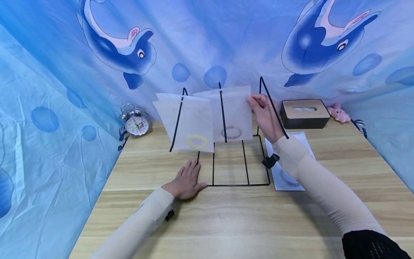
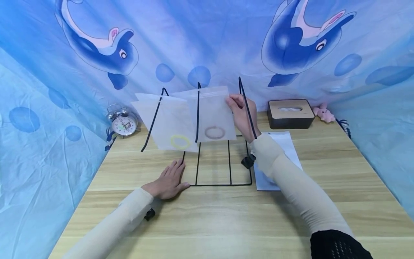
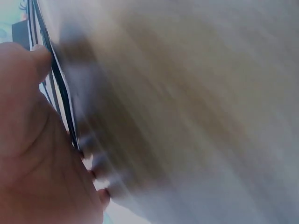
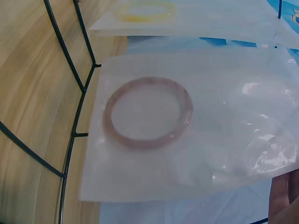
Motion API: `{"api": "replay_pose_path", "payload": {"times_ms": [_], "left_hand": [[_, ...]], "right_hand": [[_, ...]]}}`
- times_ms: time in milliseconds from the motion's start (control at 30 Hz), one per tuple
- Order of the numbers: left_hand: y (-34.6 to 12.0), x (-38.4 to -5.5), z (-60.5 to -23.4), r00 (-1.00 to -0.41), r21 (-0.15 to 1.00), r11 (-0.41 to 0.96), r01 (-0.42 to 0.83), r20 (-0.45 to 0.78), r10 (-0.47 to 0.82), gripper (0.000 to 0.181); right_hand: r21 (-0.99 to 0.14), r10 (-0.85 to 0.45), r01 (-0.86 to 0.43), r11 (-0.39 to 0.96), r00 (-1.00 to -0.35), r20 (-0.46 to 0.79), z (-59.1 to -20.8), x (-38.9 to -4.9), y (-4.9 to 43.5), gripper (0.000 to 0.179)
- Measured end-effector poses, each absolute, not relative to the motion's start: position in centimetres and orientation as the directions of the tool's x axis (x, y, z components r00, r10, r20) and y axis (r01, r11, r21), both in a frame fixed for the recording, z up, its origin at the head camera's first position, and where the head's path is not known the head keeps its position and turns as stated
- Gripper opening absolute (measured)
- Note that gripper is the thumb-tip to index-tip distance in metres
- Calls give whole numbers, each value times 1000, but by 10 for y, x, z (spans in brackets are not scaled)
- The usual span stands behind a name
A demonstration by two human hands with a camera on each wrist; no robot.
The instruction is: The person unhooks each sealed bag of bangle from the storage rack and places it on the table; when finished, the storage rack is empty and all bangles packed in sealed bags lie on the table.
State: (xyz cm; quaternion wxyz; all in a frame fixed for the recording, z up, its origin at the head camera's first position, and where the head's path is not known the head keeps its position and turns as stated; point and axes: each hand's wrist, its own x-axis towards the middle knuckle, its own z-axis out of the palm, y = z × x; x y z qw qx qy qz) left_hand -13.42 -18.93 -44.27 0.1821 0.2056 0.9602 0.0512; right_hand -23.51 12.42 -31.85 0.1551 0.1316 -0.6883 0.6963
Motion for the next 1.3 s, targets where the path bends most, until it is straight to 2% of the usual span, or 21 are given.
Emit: {"api": "replay_pose_path", "payload": {"times_ms": [200, 467, 833, 1067, 1300], "left_hand": [[-194, -135, -440, -842, 216, 896, 389, -312, 440, 85], [-200, -138, -447, -847, 189, 899, 395, -305, 436, 87], [-200, -137, -446, -847, 189, 891, 413, -281, 452, 87], [-197, -132, -438, -846, 185, 886, 426, -265, 462, 83], [-198, -136, -445, -846, 189, 889, 418, -274, 457, 84]], "right_hand": [[-914, 29, -404, -33, -915, 403, -320, -229, 127, 26], [-887, 2, -435, -156, -898, 440, -320, -226, 127, 12], [-891, -35, -394, -225, -911, 412, -323, -226, 128, 12], [-908, -99, -317, -272, -930, 354, -322, -232, 124, 14], [-914, -79, -207, -348, -965, 249, -323, -245, 109, 14]]}}
